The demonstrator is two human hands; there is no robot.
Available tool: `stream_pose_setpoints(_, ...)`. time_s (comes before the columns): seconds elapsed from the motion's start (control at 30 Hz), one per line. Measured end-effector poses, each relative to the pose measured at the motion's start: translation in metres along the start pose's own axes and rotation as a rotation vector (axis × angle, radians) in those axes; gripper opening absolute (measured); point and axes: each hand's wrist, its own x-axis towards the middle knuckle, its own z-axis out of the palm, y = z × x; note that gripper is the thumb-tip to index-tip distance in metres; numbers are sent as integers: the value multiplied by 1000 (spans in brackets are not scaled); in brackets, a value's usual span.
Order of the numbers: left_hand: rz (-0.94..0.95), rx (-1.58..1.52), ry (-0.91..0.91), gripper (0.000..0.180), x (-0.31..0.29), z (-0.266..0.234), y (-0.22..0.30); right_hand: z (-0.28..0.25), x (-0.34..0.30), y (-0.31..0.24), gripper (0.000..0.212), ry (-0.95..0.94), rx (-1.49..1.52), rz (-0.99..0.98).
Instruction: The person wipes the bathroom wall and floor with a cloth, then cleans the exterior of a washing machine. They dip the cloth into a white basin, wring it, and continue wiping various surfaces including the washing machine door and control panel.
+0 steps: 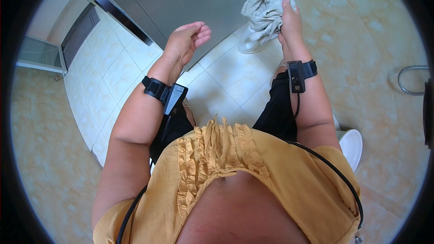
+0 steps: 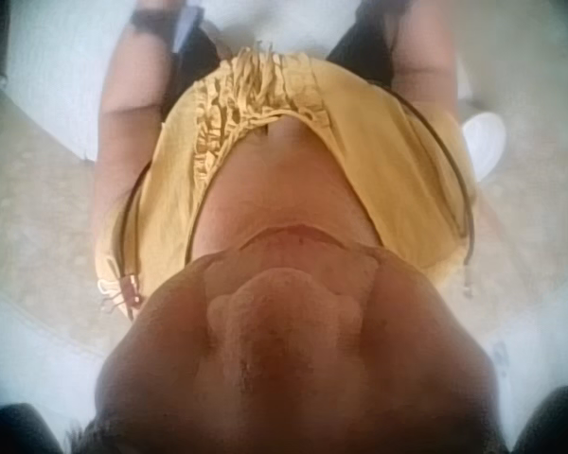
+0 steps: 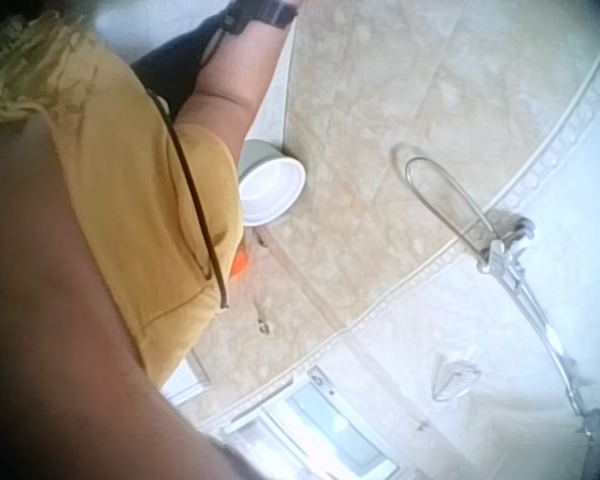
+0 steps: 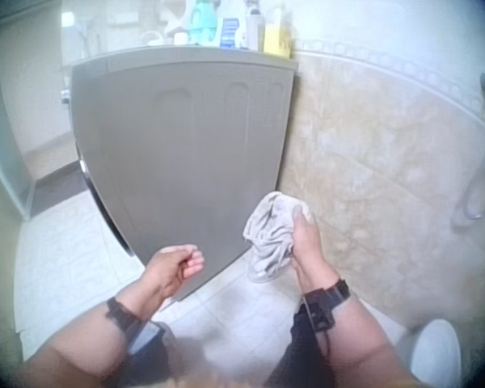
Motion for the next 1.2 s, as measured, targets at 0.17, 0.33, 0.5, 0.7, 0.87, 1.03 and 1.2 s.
stream_pose_setpoints(0.17, -14, -105, -62, 34, -3, 3, 4, 4, -7, -3, 35, -26, -6, 61)
stream_pose_setpoints(0.33, -17, -169, -96, 44, -6, 10, 7, 13, -18, -6, 41, -74, -60, 119)
stream_pose_setpoints(0.5, -37, -183, -127, 54, -7, 11, 9, 17, -24, -7, 42, -196, -23, 163)
stream_pose_setpoints(0.7, -36, 68, -128, 62, 0, 7, -4, 27, -31, -1, 39, -286, 50, 259)
stream_pose_setpoints(0.87, -18, 229, -221, 31, 6, 7, -13, 37, -36, 2, 40, -362, -3, 263)
stream_pose_setpoints(1.03, -44, 212, -121, 21, 7, 5, -13, 35, -37, 4, 39, -339, -51, 224)
stream_pose_setpoints(1.2, -18, 121, -51, 18, 8, -2, -14, 27, -32, 10, 37, -295, -22, 200)
